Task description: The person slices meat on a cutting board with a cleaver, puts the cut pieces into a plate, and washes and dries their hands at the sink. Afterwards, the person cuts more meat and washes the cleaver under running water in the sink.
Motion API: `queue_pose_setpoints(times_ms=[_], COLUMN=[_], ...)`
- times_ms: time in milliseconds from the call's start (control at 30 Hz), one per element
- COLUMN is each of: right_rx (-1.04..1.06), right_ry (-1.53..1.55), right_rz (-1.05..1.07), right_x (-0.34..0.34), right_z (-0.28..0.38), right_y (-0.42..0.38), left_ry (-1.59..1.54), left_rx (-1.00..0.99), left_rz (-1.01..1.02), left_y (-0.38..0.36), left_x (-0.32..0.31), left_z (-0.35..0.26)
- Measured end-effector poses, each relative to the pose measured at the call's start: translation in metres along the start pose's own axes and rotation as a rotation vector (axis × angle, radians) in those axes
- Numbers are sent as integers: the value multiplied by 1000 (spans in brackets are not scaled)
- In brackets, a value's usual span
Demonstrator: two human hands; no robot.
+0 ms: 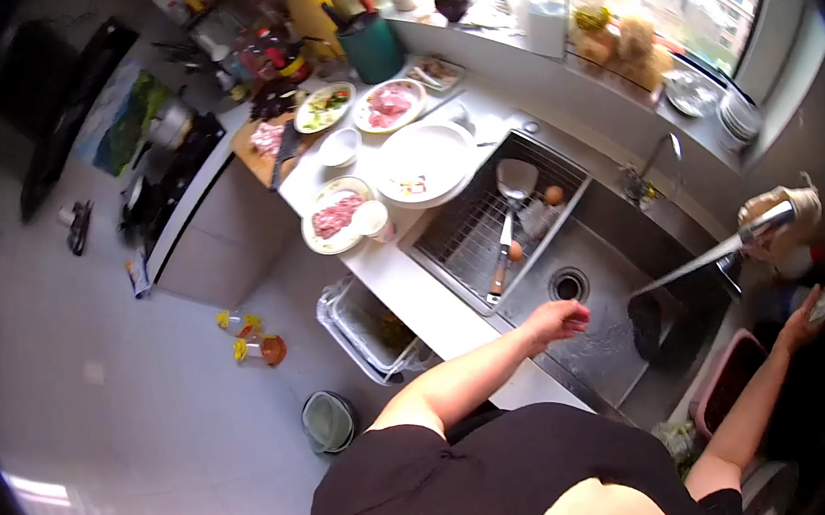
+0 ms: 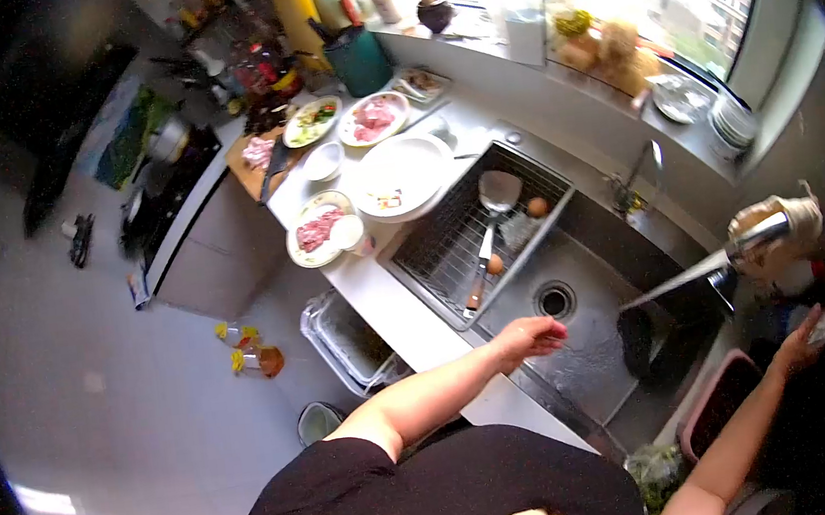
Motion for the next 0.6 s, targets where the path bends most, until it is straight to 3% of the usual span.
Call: queue_pose_setpoints(times_ms=[100,167,233,300,500,600], right_rx=[321,257,309,514,420,400], right_ry=[69,303,454,425,568,443], right_rz=[-3,146,476,804,1339,1363], right_x=[47,69,79,71,-3,-32], right_z=[63,142,191,230,226,215], right_y=[-1,-20,-43,-71,-223,-277], left_ry=[-182,-338,-481,-531,-611,-612], left_rx=[2,-4,-25,-14,17,9], left_rz=[24,45,111,56,77,94], left_y=[4,3,7,9,29,37], left_x=[9,13,17,14,-1,-6], left_z=[3,-3,-12,-22,-42,-51])
Point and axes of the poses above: each hand's wrist, its own y-axis towards the middle knuckle, its own x-axis out of the back of the hand, z = x × y, the point moved 6 cm from there along y, towards the middle knuckle, and after that the axes turned 8 degrees about x, right-handed, at the moved point
